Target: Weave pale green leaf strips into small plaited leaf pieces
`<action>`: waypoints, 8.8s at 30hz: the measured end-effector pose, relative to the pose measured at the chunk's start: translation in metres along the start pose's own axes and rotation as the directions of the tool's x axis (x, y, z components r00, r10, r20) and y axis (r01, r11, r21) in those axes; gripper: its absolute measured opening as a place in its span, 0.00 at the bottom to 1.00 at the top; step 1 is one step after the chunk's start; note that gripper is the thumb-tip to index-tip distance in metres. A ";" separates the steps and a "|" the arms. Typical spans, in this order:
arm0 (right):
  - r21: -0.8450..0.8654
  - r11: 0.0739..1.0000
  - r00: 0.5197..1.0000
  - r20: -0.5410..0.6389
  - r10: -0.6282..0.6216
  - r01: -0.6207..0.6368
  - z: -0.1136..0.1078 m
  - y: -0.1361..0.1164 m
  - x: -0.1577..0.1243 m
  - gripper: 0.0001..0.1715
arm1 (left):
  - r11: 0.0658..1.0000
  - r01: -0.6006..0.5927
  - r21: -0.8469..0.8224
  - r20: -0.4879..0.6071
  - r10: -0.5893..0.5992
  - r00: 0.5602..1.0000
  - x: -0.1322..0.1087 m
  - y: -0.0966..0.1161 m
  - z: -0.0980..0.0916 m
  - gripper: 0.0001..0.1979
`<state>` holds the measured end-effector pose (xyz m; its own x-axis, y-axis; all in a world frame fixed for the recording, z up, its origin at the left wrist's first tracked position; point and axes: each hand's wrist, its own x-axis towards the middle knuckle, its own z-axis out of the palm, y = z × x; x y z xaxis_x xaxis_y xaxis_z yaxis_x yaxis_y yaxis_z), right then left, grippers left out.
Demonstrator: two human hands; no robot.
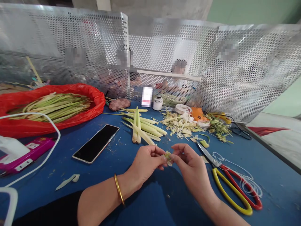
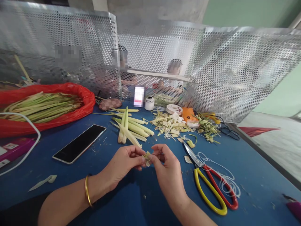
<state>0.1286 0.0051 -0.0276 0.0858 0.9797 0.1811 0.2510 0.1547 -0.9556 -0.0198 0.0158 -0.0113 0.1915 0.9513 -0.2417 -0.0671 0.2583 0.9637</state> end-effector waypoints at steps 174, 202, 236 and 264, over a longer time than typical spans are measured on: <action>0.273 0.944 0.983 0.036 0.180 -0.183 -0.001 -0.006 0.005 0.18 | 0.992 0.128 -0.016 0.235 -0.121 0.965 -0.002 0.004 -0.008 0.24; 0.199 0.974 0.993 -0.037 0.115 -0.106 0.003 -0.006 0.001 0.16 | 0.986 0.026 0.167 0.163 -0.054 0.985 -0.005 0.003 0.000 0.10; -0.117 0.962 0.960 -0.110 -0.259 0.246 -0.012 -0.018 0.003 0.09 | 0.998 0.059 0.012 0.192 -0.060 0.980 -0.010 0.006 -0.003 0.16; 0.281 0.946 0.962 0.259 0.084 -0.159 0.014 -0.013 -0.017 0.15 | 0.951 0.006 -0.310 0.163 0.046 0.986 -0.008 0.005 -0.001 0.11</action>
<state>0.1104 -0.0121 -0.0211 -0.1464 0.9887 0.0332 -0.0472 0.0266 -0.9985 -0.0225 0.0101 -0.0048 0.3450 0.9221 -0.1749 -0.3657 0.3037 0.8798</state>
